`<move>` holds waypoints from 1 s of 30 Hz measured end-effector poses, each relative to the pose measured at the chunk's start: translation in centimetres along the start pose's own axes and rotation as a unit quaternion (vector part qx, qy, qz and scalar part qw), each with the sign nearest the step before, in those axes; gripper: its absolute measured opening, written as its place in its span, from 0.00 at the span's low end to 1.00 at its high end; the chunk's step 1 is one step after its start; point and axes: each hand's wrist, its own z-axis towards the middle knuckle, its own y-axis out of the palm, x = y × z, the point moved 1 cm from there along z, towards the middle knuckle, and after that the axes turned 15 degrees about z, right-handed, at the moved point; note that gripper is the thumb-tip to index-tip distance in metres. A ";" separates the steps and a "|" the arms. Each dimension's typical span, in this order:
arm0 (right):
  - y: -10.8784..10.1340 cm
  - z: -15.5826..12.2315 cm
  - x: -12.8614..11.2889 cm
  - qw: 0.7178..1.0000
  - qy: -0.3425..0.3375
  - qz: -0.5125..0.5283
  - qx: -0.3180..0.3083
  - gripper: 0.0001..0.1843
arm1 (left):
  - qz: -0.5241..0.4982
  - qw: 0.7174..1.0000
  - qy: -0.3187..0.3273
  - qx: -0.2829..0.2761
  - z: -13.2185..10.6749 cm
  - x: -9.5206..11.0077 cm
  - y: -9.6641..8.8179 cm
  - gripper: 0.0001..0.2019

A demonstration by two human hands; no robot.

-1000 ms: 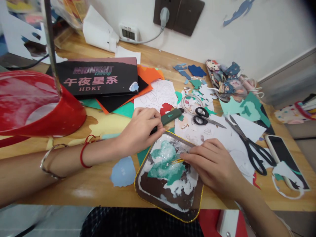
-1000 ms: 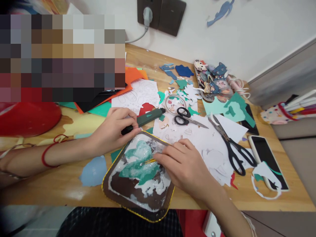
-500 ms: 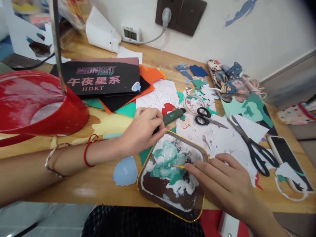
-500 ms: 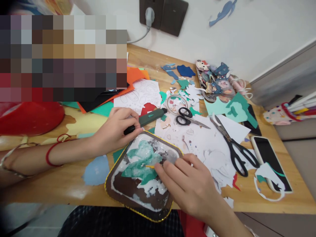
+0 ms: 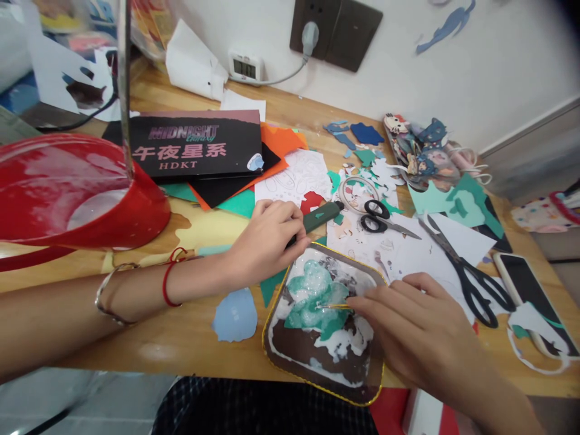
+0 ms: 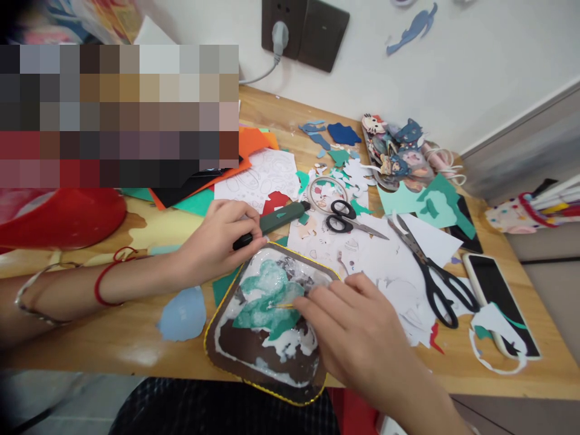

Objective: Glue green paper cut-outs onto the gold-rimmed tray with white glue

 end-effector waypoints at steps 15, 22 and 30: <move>-1.2 -3.4 3.1 0.963 0.247 0.107 -0.023 0.11 | -0.004 1.000 -0.009 -0.004 0.0 0.1 -0.2 0.11; -1.0 -2.8 2.9 0.954 0.269 0.129 -0.016 0.13 | 0.003 1.000 -0.002 0.002 0.2 0.1 -0.2 0.11; -0.2 -1.4 2.5 0.951 0.243 0.193 0.004 0.10 | 0.014 1.000 0.008 0.002 -0.1 0.2 -0.2 0.11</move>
